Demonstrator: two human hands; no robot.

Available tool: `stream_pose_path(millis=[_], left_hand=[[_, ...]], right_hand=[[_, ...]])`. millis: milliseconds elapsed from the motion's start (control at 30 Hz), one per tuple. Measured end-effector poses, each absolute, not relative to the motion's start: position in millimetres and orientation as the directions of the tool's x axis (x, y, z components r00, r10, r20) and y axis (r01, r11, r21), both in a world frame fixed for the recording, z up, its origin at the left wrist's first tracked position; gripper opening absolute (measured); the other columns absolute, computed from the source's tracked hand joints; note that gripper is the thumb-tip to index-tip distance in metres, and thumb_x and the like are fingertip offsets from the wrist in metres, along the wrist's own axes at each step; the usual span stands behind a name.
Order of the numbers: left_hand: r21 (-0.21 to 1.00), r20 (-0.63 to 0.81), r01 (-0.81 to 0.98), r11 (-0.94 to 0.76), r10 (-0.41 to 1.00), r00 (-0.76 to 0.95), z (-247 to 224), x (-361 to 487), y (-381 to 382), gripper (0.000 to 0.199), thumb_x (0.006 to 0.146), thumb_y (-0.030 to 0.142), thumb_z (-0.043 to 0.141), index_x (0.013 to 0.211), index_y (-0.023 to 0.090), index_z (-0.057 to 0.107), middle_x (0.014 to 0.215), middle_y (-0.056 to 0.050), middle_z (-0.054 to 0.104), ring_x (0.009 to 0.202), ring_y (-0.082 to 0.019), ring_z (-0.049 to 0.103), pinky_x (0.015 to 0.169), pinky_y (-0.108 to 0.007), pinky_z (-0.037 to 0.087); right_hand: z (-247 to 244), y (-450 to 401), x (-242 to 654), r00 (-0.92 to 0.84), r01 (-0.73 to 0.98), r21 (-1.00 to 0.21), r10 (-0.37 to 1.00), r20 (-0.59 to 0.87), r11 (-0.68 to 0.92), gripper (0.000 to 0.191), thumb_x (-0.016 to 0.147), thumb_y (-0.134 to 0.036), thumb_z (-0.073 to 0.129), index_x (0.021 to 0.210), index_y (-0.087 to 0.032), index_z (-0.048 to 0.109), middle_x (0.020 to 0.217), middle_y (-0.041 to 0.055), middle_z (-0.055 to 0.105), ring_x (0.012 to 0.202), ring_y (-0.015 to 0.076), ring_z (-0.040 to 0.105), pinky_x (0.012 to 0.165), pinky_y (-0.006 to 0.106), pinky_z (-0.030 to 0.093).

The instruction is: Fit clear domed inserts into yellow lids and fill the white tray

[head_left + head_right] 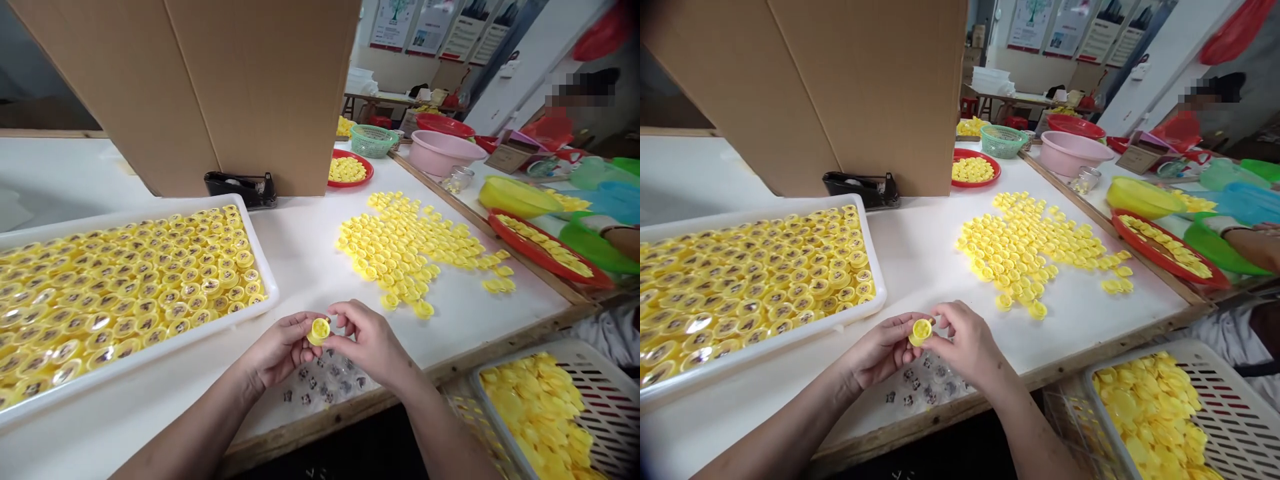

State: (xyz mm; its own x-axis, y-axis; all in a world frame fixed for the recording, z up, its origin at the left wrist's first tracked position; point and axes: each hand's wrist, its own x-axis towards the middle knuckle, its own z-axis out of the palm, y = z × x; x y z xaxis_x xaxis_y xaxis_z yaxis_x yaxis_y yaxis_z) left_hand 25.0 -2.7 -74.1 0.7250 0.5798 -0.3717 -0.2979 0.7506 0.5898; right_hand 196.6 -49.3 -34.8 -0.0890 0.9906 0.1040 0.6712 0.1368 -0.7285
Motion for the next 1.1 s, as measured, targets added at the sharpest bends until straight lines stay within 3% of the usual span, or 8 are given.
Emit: stream_pose_path(millis=[67, 233, 500, 667, 800, 967, 1100], left_hand=[[0.581, -0.386, -0.339, 0.74, 0.617, 0.686, -75.8, 21.1, 0.3, 0.023, 0.083, 0.019, 0.06, 0.103, 0.01, 0.056, 0.085, -0.011, 0.067, 0.061, -0.011, 0.064, 0.052, -0.014, 0.051], [0.545, -0.383, -0.431, 0.719, 0.671, 0.635, -76.0, 18.9, 4.3, 0.024, 0.081, 0.015, 0.062, 0.102, 0.014, 0.05, 0.096, -0.013, 0.067, 0.08, -0.02, 0.07, 0.071, -0.023, 0.057], [0.53, -0.437, -0.425, 0.734, 0.665, 0.605, -74.9, 17.5, 6.2, 0.022, 0.083, 0.013, 0.058, 0.104, 0.013, 0.051, 0.096, -0.014, 0.067, 0.079, -0.022, 0.07, 0.067, -0.023, 0.058], [0.525, -0.458, -0.421, 0.74, 0.662, 0.593, -76.6, 19.4, 5.9, 0.027, 0.083, 0.01, 0.057, 0.11, 0.008, 0.056, 0.1, -0.015, 0.065, 0.086, -0.023, 0.069, 0.073, -0.023, 0.058], [0.527, -0.455, -0.419, 0.74, 0.662, 0.596, -78.6, 20.9, 3.1, 0.025, 0.084, 0.013, 0.056, 0.109, 0.009, 0.056, 0.101, -0.016, 0.066, 0.089, -0.024, 0.068, 0.075, -0.024, 0.057], [0.552, -0.419, -0.383, 0.741, 0.643, 0.64, -80.2, 23.4, -1.9, 0.02, 0.083, 0.018, 0.06, 0.103, 0.013, 0.058, 0.1, -0.012, 0.066, 0.07, -0.015, 0.069, 0.058, -0.018, 0.056], [0.561, -0.412, -0.369, 0.741, 0.636, 0.653, -81.0, 24.6, -3.2, 0.02, 0.081, 0.02, 0.063, 0.1, 0.015, 0.059, 0.097, -0.01, 0.066, 0.066, -0.013, 0.067, 0.055, -0.016, 0.054]], right_hand=[[-45.6, -48.4, 204.7, -0.051, 0.748, -0.657, 0.995, 0.091, 0.098, 0.031, 0.074, -0.02, 0.067, 0.104, -0.022, 0.056, 0.085, -0.0002, 0.057, 0.072, 0.014, 0.056, 0.067, 0.026, 0.046], [-65.2, -59.3, 210.9, -0.06, 0.96, -0.276, 0.998, -0.027, 0.05, 0.017, 0.08, -0.016, 0.058, 0.096, -0.02, 0.058, 0.09, 0.0048, 0.057, 0.08, 0.0205, 0.059, 0.068, 0.031, 0.046], [-70.7, -62.4, 201.6, -0.125, 0.972, -0.206, 0.991, -0.055, 0.111, 0.016, 0.077, -0.004, 0.049, 0.078, -0.018, 0.056, 0.081, 0.0064, 0.054, 0.074, 0.0206, 0.057, 0.065, 0.029, 0.044], [-76.2, -62.6, 210.8, -0.133, 0.959, -0.251, 0.991, 0.009, 0.131, 0.018, 0.075, -0.003, 0.048, 0.082, -0.017, 0.057, 0.082, 0.0074, 0.055, 0.077, 0.0217, 0.057, 0.068, 0.031, 0.046], [-69.6, -65.4, 217.5, -0.092, 0.921, -0.368, 0.99, 0.104, 0.124, 0.021, 0.081, -0.012, 0.049, 0.101, -0.017, 0.055, 0.09, 0.0072, 0.057, 0.076, 0.0178, 0.058, 0.069, 0.029, 0.05], [-49.6, -68.4, 218.0, -0.052, 0.719, -0.674, 0.98, 0.19, 0.169, 0.021, 0.084, -0.018, 0.051, 0.104, -0.02, 0.057, 0.093, 0.0057, 0.06, 0.076, 0.0154, 0.06, 0.066, 0.026, 0.053], [-49.1, -64.2, 216.7, -0.042, 0.716, -0.678, 0.98, 0.194, 0.165, 0.021, 0.083, -0.017, 0.051, 0.102, -0.02, 0.058, 0.094, 0.0062, 0.06, 0.075, 0.0161, 0.061, 0.066, 0.029, 0.054]])
